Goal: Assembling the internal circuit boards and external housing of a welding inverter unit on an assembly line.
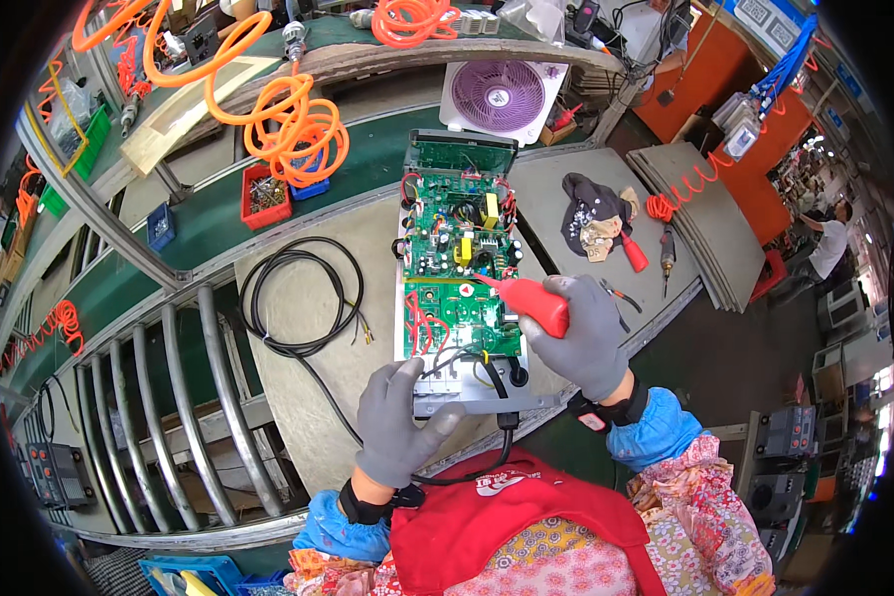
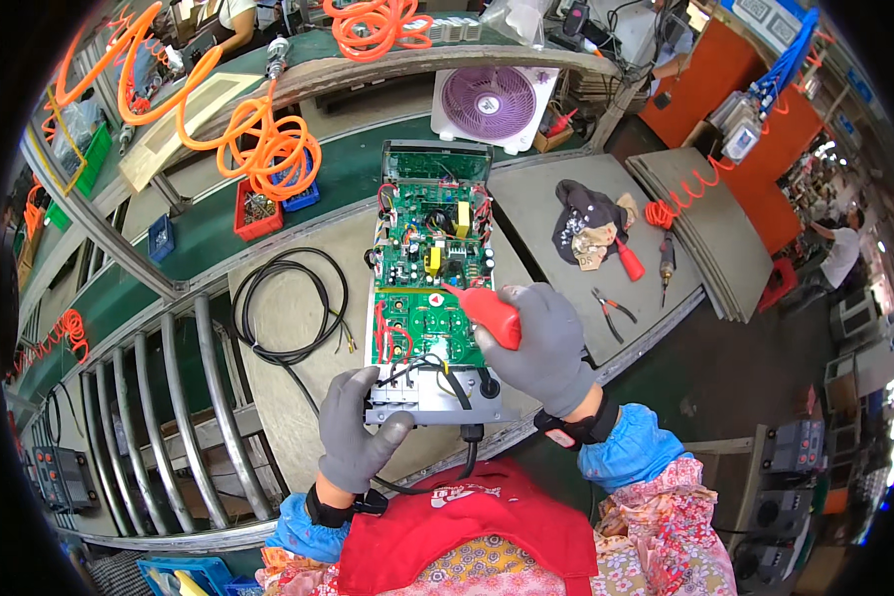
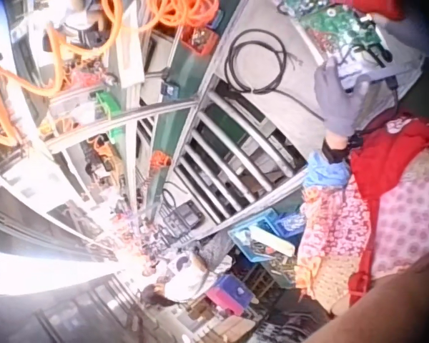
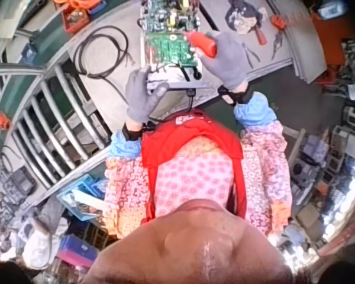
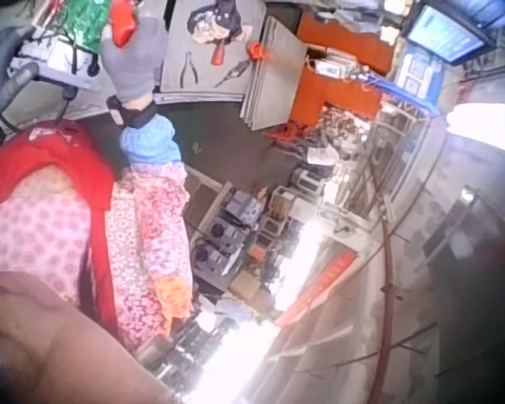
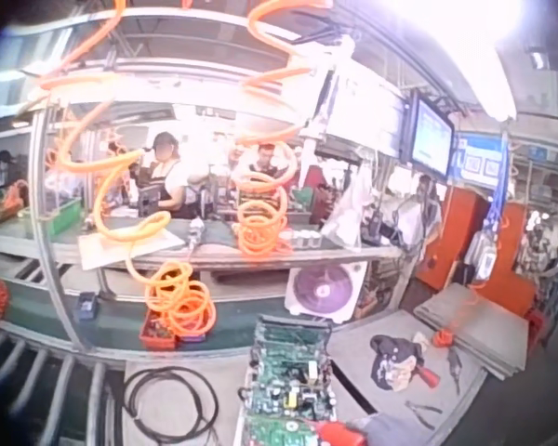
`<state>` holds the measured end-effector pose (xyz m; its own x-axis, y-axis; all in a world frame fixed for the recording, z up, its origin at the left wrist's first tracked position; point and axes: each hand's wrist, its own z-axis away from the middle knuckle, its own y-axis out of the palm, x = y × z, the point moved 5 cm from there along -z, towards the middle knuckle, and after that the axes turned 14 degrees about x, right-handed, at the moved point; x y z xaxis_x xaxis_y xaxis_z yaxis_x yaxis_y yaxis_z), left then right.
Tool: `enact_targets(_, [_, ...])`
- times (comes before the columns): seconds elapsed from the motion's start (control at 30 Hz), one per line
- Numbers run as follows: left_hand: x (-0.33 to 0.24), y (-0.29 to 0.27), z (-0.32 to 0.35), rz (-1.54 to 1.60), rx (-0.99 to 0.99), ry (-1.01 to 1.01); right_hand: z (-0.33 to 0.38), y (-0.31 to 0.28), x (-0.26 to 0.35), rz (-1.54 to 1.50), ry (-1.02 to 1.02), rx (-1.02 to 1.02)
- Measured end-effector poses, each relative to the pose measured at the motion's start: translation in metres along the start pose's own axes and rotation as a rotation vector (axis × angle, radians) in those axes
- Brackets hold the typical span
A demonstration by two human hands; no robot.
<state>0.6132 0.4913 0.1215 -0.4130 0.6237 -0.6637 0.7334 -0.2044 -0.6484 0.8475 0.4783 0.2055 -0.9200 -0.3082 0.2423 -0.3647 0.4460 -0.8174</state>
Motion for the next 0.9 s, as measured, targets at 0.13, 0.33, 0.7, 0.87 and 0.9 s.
enact_targets(0.13, [-0.001,0.000,0.001,0.013,-0.004,-0.016,0.003,0.007,-0.002,0.008,-0.003,0.023])
enact_targets(0.33, [-0.001,0.001,-0.001,0.007,-0.006,-0.002,0.005,0.015,-0.010,-0.010,0.009,0.022])
enact_targets(0.7, [0.000,-0.001,-0.002,0.016,-0.003,0.001,0.003,0.025,-0.009,0.008,-0.019,0.040])
enact_targets(0.87, [0.000,0.002,-0.004,0.016,-0.005,0.019,-0.001,0.026,-0.005,0.012,-0.062,0.040])
enact_targets(0.9, [0.000,0.001,-0.004,0.016,-0.006,0.017,-0.003,0.027,-0.004,0.022,-0.057,0.056])
